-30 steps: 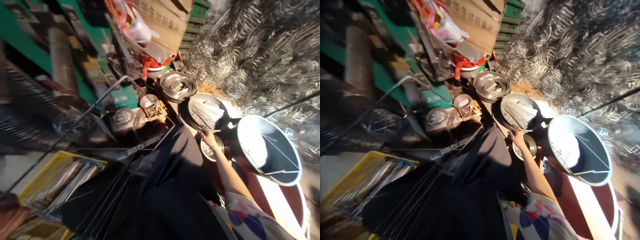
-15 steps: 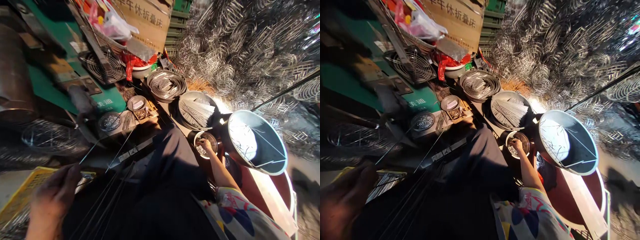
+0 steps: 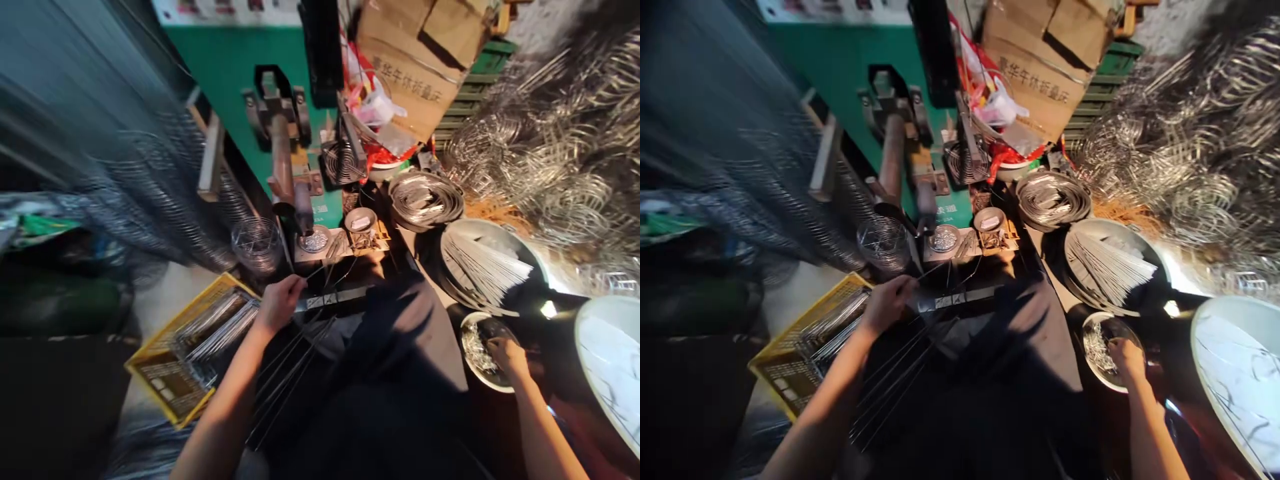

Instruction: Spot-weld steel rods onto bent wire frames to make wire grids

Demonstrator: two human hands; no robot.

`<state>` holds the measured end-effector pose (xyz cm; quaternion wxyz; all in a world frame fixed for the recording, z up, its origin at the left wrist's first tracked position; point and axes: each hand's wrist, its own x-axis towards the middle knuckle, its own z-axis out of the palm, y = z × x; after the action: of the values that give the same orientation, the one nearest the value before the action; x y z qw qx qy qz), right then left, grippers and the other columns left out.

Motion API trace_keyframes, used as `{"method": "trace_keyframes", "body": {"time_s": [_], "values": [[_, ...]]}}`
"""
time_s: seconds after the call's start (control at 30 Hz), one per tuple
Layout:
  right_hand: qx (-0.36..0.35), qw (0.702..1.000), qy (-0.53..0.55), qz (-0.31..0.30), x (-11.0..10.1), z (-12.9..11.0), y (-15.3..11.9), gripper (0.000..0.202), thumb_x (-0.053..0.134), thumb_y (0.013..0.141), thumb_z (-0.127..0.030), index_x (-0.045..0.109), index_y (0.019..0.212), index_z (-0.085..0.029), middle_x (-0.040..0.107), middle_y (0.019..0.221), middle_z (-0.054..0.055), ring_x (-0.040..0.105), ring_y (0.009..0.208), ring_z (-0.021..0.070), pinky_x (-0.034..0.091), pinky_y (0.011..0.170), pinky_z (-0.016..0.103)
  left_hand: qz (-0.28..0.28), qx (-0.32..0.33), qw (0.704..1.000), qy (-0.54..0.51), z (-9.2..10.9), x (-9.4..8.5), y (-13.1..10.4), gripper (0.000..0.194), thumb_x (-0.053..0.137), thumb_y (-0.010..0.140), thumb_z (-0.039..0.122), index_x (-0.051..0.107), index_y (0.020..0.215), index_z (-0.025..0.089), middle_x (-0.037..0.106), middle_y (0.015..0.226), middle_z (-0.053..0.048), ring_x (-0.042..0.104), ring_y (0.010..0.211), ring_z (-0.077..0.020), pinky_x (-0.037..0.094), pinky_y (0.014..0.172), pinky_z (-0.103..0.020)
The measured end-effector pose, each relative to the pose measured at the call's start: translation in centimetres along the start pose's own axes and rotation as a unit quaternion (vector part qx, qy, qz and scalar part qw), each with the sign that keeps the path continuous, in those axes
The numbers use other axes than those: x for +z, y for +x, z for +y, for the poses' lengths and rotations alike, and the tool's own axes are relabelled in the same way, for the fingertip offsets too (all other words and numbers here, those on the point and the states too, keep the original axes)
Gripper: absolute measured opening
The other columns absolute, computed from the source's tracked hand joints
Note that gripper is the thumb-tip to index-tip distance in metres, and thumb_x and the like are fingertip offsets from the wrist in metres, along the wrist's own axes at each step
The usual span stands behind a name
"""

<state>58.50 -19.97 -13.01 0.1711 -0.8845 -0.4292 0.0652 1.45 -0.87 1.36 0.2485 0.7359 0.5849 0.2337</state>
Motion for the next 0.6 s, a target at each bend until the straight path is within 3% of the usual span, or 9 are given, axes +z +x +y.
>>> {"method": "trace_keyframes", "body": {"time_s": [0.1, 0.17, 0.23, 0.27, 0.33, 0.43, 0.5, 0.6], "values": [[0.008, 1.000, -0.012, -0.005, -1.7, -3.3, 1.9, 0.032, 0.058, 0.077, -0.048, 0.067, 0.059, -0.024, 0.061, 0.054, 0.014, 0.061, 0.052, 0.0290, 0.043, 0.058, 0.042, -0.021, 0.000, 0.999, 0.047, -0.1, 0.5, 1.6, 0.032, 0.042, 0.095, 0.036, 0.066, 0.083, 0.019, 0.070, 0.074, -0.004, 0.061, 0.066, -0.0166, 0.040, 0.064, -0.024], [-0.002, 0.999, 0.038, 0.025, -2.5, -8.2, 3.0, 0.033, 0.058, 0.079, -0.053, 0.069, 0.072, -0.022, 0.067, 0.065, 0.016, 0.065, 0.063, 0.0294, 0.045, 0.064, 0.042, -0.029, -0.019, 0.995, 0.089, 0.2, 1.1, 2.4, 0.029, 0.043, 0.096, 0.033, 0.067, 0.089, 0.020, 0.073, 0.082, -0.006, 0.065, 0.074, -0.0185, 0.040, 0.067, -0.025], [-0.034, 0.982, 0.181, 0.037, -2.6, -15.2, 3.5, 0.041, 0.055, 0.082, -0.059, 0.068, 0.082, -0.020, 0.069, 0.069, 0.012, 0.066, 0.066, 0.0269, 0.048, 0.065, 0.039, -0.038, -0.038, 0.990, 0.134, 0.6, 1.5, 2.7, 0.028, 0.042, 0.098, 0.033, 0.067, 0.094, 0.021, 0.074, 0.088, -0.008, 0.067, 0.079, -0.0213, 0.040, 0.067, -0.026], [-0.055, 0.961, 0.269, 0.017, -2.2, -19.1, 3.3, 0.043, 0.056, 0.082, -0.060, 0.067, 0.082, -0.019, 0.069, 0.071, 0.011, 0.065, 0.063, 0.0245, 0.049, 0.062, 0.036, -0.041, -0.045, 0.986, 0.154, 0.8, 1.7, 2.6, 0.029, 0.041, 0.099, 0.034, 0.067, 0.096, 0.021, 0.074, 0.088, -0.009, 0.068, 0.080, -0.0229, 0.039, 0.066, -0.027], [-0.120, 0.912, 0.386, -0.078, -0.5, -26.9, 2.1, 0.040, 0.064, 0.077, -0.058, 0.067, 0.081, -0.018, 0.068, 0.074, 0.007, 0.063, 0.060, 0.0189, 0.049, 0.058, 0.030, -0.042, -0.049, 0.982, 0.179, 0.7, 1.8, 2.1, 0.031, 0.039, 0.100, 0.035, 0.066, 0.097, 0.021, 0.074, 0.088, -0.010, 0.068, 0.081, -0.0251, 0.037, 0.065, -0.029], [-0.085, 0.808, 0.524, -0.255, 3.3, -36.3, -1.3, 0.034, 0.073, 0.070, -0.051, 0.063, 0.076, -0.018, 0.059, 0.059, -0.002, 0.051, 0.042, 0.0109, 0.038, 0.042, 0.023, -0.024, -0.045, 0.984, 0.173, -0.3, 1.4, 0.6, 0.030, 0.038, 0.101, 0.033, 0.065, 0.093, 0.021, 0.073, 0.083, -0.008, 0.069, 0.078, -0.0241, 0.036, 0.064, -0.028], [-0.079, 0.775, 0.550, -0.300, 5.8, -40.3, -3.8, 0.033, 0.071, 0.072, -0.050, 0.060, 0.073, -0.019, 0.055, 0.054, -0.004, 0.043, 0.036, 0.0076, 0.030, 0.036, 0.020, 0.000, -0.039, 0.988, 0.149, -1.3, 0.9, -0.8, 0.029, 0.038, 0.100, 0.031, 0.063, 0.089, 0.020, 0.071, 0.076, -0.007, 0.067, 0.072, -0.0219, 0.036, 0.063, -0.028], [-0.081, 0.746, 0.575, -0.325, 7.9, -43.9, -6.6, 0.033, 0.065, 0.077, -0.050, 0.057, 0.070, -0.019, 0.050, 0.052, -0.006, 0.036, 0.035, 0.0050, 0.025, 0.035, 0.019, 0.049, -0.029, 0.994, 0.089, -2.6, 0.5, -2.7, 0.031, 0.037, 0.100, 0.032, 0.060, 0.084, 0.020, 0.064, 0.065, -0.003, 0.062, 0.061, -0.0182, 0.034, 0.060, -0.027]]}}
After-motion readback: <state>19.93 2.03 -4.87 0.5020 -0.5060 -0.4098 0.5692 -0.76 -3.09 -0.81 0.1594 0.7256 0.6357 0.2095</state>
